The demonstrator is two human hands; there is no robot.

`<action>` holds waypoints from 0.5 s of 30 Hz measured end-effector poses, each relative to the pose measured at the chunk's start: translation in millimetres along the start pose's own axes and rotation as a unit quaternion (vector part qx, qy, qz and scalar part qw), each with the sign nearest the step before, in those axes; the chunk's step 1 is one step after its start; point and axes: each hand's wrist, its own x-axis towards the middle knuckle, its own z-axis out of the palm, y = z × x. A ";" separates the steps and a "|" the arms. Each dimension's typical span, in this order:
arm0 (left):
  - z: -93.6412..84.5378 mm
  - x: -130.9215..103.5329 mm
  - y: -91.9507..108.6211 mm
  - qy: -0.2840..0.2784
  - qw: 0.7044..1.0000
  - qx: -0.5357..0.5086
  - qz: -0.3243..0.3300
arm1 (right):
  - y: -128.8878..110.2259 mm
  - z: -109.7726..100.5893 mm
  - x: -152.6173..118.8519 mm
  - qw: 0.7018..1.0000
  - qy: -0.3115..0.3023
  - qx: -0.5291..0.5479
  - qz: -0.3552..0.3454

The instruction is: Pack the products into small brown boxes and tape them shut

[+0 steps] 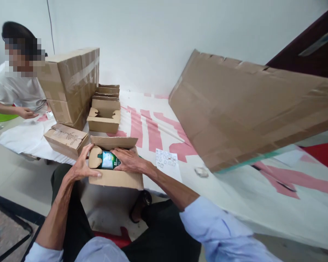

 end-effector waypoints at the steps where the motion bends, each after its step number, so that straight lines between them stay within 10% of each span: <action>1: 0.1 0.6 1.1 0.004 1.000 -0.005 0.003 | 4.5 1.2 -3.4 0.999 0.026 0.017 -0.007; 9: -2.9 32.1 8.9 0.015 0.999 0.009 0.043 | 40.3 1.6 -24.3 0.940 0.238 0.240 -0.037; 15: 11.1 49.8 4.3 -0.036 0.999 0.012 0.000 | 50.2 -1.9 -3.6 0.976 0.122 0.182 -0.005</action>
